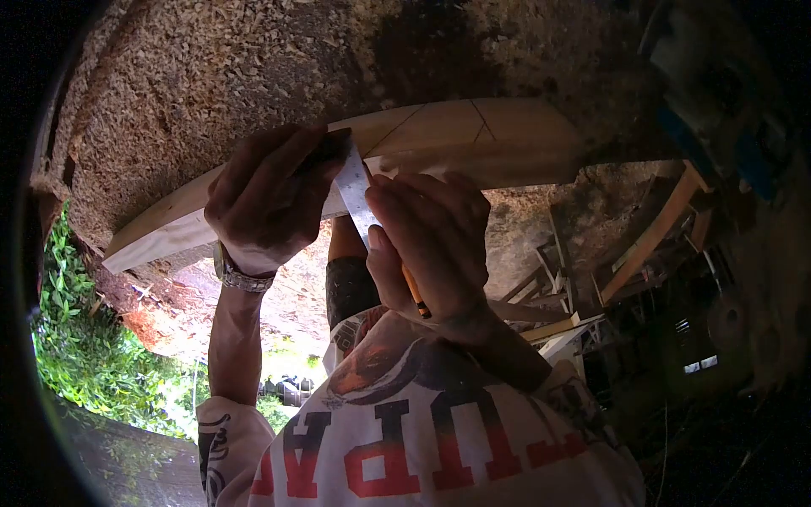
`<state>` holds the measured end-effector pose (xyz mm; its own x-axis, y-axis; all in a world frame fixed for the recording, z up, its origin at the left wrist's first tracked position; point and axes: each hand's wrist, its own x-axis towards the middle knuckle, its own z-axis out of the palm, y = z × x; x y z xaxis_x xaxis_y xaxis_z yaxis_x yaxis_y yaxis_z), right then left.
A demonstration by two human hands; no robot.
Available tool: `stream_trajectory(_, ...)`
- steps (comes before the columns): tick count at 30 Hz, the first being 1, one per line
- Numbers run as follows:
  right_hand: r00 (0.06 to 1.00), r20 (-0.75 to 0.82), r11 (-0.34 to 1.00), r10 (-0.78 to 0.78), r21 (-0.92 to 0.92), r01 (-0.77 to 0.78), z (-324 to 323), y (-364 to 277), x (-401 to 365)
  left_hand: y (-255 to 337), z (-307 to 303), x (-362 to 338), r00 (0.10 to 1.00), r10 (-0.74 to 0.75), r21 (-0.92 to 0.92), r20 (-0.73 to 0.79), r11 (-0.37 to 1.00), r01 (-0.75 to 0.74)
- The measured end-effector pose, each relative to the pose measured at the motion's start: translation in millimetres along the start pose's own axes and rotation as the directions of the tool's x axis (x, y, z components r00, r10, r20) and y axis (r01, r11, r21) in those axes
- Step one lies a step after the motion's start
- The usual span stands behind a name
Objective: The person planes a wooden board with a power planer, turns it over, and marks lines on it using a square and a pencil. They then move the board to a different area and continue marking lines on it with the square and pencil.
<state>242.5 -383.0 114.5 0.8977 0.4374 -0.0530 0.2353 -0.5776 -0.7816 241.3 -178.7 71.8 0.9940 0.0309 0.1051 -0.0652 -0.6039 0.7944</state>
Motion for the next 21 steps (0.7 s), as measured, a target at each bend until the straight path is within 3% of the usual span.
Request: stream_trajectory(21,0.999,0.037,0.996,0.004,-0.093,-0.001,4.2,-1.8,-5.0,1.7,-1.1,0.2,1.0,-0.016,0.008,0.01,1.0,0.016)
